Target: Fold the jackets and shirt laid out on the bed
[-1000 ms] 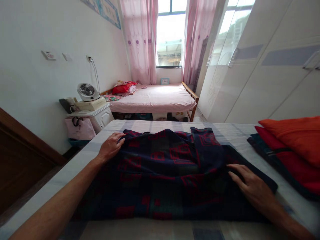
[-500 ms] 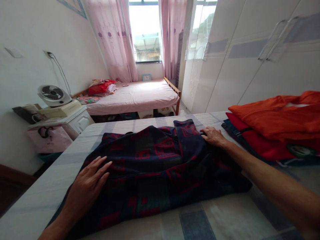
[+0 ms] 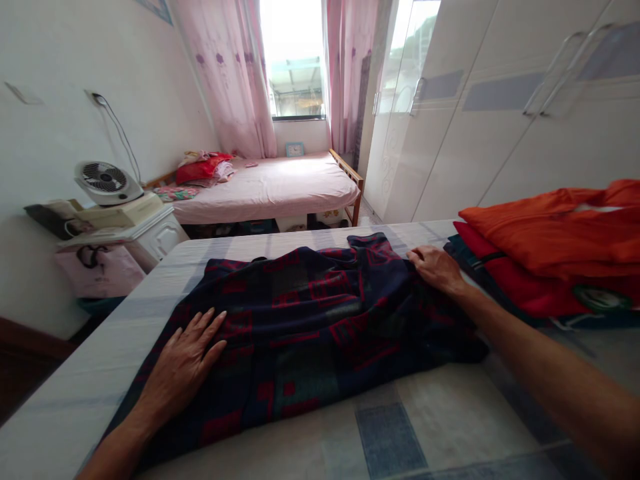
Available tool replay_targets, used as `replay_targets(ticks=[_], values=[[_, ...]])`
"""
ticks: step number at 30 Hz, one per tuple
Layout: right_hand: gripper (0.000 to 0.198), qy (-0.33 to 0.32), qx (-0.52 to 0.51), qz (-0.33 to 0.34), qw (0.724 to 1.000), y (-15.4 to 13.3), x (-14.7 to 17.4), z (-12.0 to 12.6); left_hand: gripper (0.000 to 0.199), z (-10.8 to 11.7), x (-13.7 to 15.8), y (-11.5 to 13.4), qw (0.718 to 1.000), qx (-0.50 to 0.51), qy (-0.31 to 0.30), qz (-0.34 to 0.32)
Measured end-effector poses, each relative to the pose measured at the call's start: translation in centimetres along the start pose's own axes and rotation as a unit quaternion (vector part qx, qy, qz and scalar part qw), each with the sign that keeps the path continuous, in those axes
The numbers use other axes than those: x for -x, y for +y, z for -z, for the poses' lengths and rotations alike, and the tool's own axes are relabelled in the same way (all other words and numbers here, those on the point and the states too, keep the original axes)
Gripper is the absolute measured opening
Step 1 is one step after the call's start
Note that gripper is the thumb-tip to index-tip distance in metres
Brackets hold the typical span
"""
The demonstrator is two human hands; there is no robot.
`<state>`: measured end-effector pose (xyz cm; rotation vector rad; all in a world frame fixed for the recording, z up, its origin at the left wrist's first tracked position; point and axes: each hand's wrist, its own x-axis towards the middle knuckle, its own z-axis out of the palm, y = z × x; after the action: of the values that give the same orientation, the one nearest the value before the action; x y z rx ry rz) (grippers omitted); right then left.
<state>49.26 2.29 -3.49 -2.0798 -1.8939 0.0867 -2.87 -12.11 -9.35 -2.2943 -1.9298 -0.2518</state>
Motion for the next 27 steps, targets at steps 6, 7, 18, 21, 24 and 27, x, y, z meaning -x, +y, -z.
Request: replay_targets(ticks=[6,7,18,21,24,27], values=[[0.034,-0.085,-0.149,-0.017,0.985,-1.5,-0.4,-1.4,0.059,-0.1,-0.3,-0.1,1.0,0.021,-0.008,0.005],[0.028,-0.082,-0.171,-0.017,0.982,-1.8,-0.5,-1.6,0.059,0.0,-0.4,0.0,1.0,0.025,-0.012,0.01],[0.032,0.046,-0.264,0.102,0.958,-5.3,3.2,1.8,0.053,4.8,-3.8,7.8,0.976,0.215,0.037,-0.017],[0.022,0.111,-0.235,0.088,0.962,-3.8,6.6,2.3,0.049,5.4,-6.4,11.1,0.959,0.279,0.018,-0.037],[0.025,0.035,-0.244,0.117,0.962,-2.1,10.0,1.3,0.045,5.3,-10.5,14.4,0.945,0.322,0.007,-0.058],[0.022,-0.034,-0.216,0.159,0.963,-0.9,12.0,-0.5,0.04,5.2,-15.5,18.4,0.945,0.319,0.003,-0.067]])
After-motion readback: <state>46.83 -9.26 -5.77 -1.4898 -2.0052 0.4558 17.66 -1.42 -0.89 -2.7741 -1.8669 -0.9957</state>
